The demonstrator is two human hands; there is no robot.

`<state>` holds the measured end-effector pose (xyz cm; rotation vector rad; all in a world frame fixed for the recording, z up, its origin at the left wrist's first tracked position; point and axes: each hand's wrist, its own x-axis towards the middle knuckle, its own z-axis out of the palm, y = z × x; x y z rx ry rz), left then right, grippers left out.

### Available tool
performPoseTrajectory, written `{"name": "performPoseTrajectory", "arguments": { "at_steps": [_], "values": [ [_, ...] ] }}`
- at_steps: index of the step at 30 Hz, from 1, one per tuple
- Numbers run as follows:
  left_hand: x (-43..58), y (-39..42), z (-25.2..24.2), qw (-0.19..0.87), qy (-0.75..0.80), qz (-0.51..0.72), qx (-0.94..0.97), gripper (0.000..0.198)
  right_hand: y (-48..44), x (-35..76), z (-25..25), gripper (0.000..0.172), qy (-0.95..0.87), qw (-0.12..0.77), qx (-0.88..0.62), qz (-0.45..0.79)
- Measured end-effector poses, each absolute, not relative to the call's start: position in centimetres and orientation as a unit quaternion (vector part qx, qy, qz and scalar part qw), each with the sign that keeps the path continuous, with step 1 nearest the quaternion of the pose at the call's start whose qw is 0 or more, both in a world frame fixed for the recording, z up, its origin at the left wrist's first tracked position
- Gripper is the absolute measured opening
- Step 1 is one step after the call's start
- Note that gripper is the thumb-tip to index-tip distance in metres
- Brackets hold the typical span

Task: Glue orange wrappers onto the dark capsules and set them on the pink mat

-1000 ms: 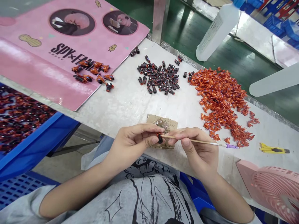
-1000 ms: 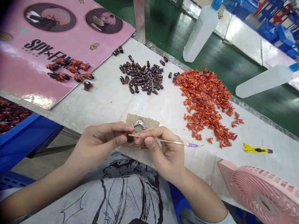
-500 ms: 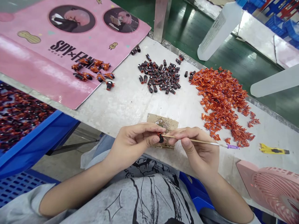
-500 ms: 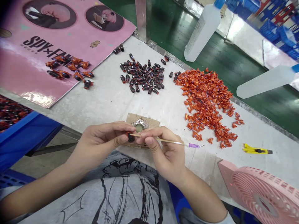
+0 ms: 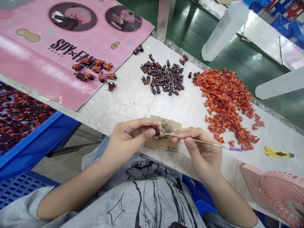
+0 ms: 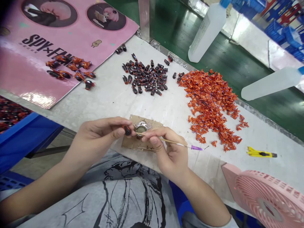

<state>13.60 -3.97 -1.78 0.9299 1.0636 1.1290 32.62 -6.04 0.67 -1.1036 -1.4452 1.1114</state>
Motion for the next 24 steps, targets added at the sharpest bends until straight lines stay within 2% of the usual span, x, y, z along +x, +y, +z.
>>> {"name": "performPoseTrajectory", "arguments": {
  "at_steps": [6, 12, 17, 21, 24],
  "values": [
    [12.6, -3.0, -2.4, 0.556, 0.495, 0.567, 0.353, 0.017, -4.8, 32.6, -1.6, 0.016, -0.668, 0.384, -0.528, 0.358],
    [12.6, -3.0, -2.6, 0.567, 0.501, 0.557, 0.343, 0.022, -4.7, 32.5, -1.9, 0.016, -0.671, 0.367, -0.533, 0.363],
    [12.7, -3.3, -2.8, 0.581, 0.492, 0.530, 0.374, 0.018, -5.0, 32.6, -1.1, 0.018, -0.618, 0.403, -0.531, 0.416],
    [12.9, -3.7, -2.3, 0.608, 0.465, 0.484, 0.425, 0.013, -5.4, 32.4, 0.1, 0.016, -0.570, 0.470, -0.462, 0.491],
    [13.2, -3.9, -2.0, 0.623, 0.445, 0.455, 0.456, 0.014, -5.6, 32.2, 0.6, 0.016, -0.561, 0.486, -0.434, 0.510]
  ]
}}
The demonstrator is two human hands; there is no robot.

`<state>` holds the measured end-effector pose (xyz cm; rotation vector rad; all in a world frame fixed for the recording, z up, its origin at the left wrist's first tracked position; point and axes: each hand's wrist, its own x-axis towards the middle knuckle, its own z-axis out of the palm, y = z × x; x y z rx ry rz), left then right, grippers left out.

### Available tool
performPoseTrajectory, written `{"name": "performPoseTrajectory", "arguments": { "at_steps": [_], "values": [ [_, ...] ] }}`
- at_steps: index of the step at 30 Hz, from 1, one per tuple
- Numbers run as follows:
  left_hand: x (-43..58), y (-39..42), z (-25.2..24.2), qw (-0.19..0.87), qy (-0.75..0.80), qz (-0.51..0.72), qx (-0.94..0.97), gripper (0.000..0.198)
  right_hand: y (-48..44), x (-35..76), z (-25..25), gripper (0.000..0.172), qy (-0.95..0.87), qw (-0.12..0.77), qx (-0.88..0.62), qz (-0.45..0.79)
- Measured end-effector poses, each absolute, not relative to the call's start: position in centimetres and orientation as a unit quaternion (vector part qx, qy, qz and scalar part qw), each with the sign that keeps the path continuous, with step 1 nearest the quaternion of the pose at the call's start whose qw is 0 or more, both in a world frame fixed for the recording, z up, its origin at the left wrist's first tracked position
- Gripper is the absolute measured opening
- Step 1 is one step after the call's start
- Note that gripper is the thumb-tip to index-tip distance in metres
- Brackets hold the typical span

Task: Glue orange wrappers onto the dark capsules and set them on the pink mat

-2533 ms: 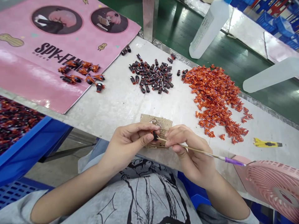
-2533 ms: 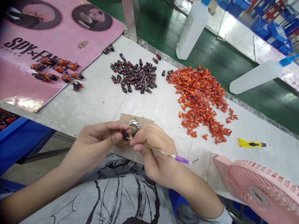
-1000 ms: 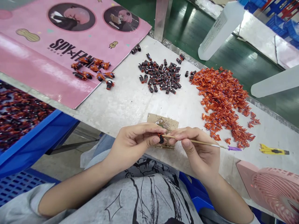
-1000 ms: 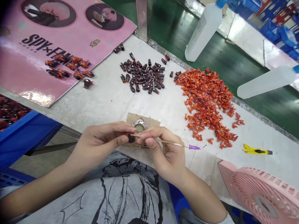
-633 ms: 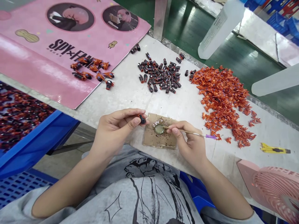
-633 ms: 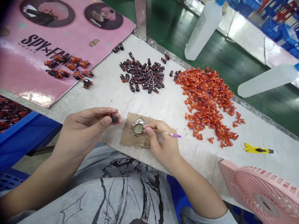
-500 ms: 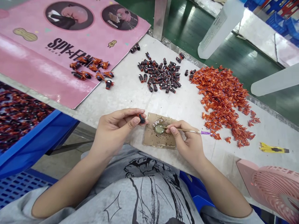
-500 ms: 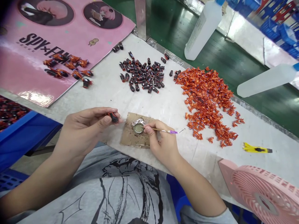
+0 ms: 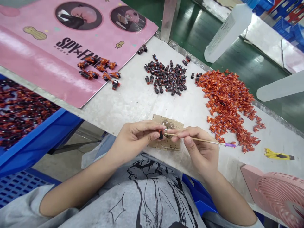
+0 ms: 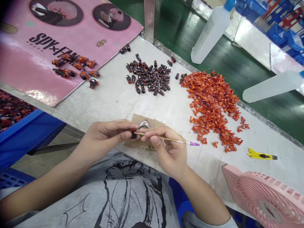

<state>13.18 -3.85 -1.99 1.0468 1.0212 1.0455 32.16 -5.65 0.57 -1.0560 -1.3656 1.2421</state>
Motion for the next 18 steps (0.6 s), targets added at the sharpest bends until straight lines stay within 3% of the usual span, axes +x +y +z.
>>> {"name": "performPoseTrajectory", "arguments": {
  "at_steps": [18],
  "values": [
    [13.56, -4.59, -1.09, 0.606, 0.437, 0.458, 0.482, 0.020, -6.12, 32.32, 0.44, 0.013, -0.611, 0.491, -0.397, 0.478]
  ]
}}
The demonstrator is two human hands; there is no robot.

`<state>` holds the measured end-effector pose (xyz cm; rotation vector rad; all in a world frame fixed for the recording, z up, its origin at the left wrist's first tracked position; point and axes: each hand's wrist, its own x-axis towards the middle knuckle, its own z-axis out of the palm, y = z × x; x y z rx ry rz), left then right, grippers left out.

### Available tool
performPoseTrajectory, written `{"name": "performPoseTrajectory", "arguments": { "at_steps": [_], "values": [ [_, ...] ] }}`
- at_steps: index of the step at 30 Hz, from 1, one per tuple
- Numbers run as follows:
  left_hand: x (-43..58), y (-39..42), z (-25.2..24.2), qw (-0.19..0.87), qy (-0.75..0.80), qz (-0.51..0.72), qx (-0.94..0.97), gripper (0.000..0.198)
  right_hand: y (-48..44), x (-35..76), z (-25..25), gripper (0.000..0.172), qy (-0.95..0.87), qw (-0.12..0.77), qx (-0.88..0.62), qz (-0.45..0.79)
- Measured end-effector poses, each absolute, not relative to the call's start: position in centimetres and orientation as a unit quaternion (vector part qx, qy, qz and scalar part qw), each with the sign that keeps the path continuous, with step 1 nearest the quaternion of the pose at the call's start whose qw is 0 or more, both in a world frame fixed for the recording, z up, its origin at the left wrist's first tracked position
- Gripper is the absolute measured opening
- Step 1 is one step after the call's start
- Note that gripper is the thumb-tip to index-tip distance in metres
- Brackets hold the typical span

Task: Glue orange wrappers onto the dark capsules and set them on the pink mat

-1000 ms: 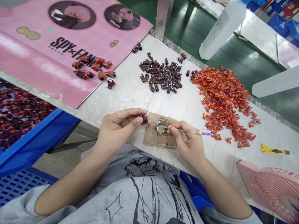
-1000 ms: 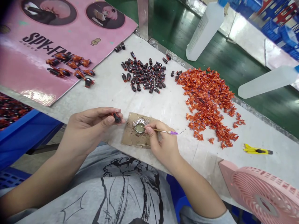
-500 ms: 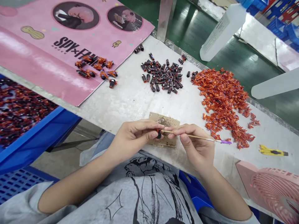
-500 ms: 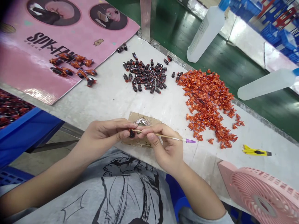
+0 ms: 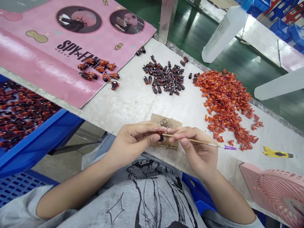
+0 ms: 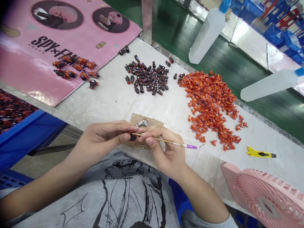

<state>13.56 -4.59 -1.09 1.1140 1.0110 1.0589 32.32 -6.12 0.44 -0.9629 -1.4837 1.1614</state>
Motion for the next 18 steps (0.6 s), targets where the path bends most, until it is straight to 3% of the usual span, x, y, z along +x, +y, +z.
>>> {"name": "performPoseTrajectory", "arguments": {
  "at_steps": [12, 18],
  "values": [
    [13.48, -4.79, -0.88, 0.610, 0.432, 0.457, 0.481, 0.020, -6.21, 32.29, 0.60, 0.012, -0.606, 0.500, -0.385, 0.484],
    [13.61, -4.89, -0.89, 0.669, 0.421, 0.453, 0.412, 0.013, -5.58, 33.12, 1.15, 0.010, -0.565, 0.542, -0.387, 0.487]
  ]
}}
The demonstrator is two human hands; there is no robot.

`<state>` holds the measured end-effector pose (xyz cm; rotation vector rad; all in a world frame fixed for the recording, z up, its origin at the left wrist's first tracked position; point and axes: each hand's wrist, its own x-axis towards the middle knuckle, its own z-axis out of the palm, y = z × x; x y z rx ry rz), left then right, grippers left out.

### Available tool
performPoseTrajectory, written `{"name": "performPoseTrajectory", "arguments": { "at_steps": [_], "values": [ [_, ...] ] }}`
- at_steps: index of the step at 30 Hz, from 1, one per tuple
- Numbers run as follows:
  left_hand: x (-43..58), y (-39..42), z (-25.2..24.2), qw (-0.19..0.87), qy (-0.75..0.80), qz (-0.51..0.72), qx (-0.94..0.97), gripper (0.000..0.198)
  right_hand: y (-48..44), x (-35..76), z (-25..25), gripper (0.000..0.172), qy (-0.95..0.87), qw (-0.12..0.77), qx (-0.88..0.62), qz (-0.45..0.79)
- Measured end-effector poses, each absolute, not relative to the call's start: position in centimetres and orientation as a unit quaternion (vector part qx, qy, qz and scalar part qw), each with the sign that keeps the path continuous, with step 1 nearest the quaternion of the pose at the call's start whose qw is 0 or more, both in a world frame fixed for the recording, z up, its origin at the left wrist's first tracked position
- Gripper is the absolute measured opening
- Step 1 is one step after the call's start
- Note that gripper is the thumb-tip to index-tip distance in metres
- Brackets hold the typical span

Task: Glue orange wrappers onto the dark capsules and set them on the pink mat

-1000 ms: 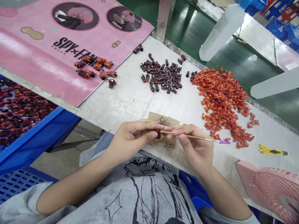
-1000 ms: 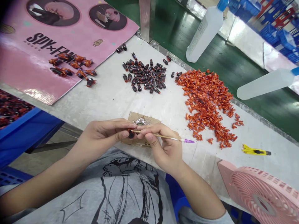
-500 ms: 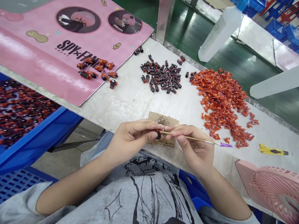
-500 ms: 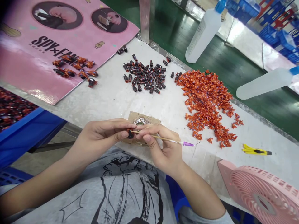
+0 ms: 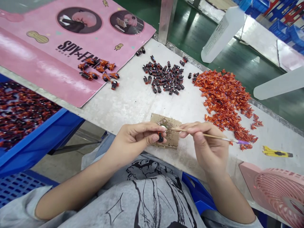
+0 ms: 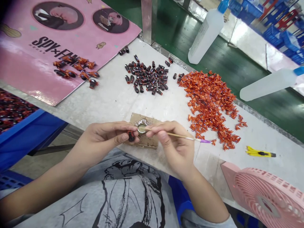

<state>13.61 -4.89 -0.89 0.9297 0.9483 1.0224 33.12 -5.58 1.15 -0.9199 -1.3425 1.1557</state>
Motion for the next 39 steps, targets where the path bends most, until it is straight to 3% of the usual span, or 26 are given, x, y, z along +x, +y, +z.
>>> {"name": "performPoseTrajectory", "arguments": {
  "at_steps": [5, 7, 13, 20, 24, 31, 35, 39],
  "values": [
    [13.6, -5.0, -1.0, 0.684, 0.423, 0.471, 0.363, 0.013, -3.1, 36.9, 2.1, 0.020, -0.549, 0.639, -0.435, 0.319],
    [13.5, -5.1, -1.1, 0.681, 0.431, 0.468, 0.362, 0.015, -2.2, 39.4, 2.5, 0.026, -0.573, 0.626, -0.475, 0.232],
    [13.2, -5.0, -1.4, 0.672, 0.455, 0.447, 0.377, 0.018, -1.4, 45.1, 2.2, 0.031, -0.696, 0.266, -0.664, 0.064],
    [13.7, -4.7, -1.7, 0.680, 0.444, 0.435, 0.388, 0.017, -0.2, 43.2, -0.4, 0.012, -0.755, 0.116, -0.639, 0.091],
    [14.0, -4.7, -1.5, 0.708, 0.418, 0.423, 0.381, 0.011, 0.0, 42.9, -0.8, 0.016, -0.734, 0.165, -0.649, 0.110],
    [15.3, -5.0, -0.8, 0.831, 0.219, 0.426, 0.281, 0.010, -2.6, 38.7, 1.2, 0.015, -0.579, 0.481, -0.543, 0.373],
    [15.9, -5.0, -0.6, 0.870, 0.145, 0.413, 0.227, 0.014, -5.5, 34.6, 2.4, 0.017, -0.554, 0.463, -0.484, 0.494],
    [16.0, -4.9, -0.7, 0.862, 0.148, 0.443, 0.195, 0.020, -6.6, 33.4, 2.5, 0.019, -0.593, 0.457, -0.487, 0.450]
  ]
}}
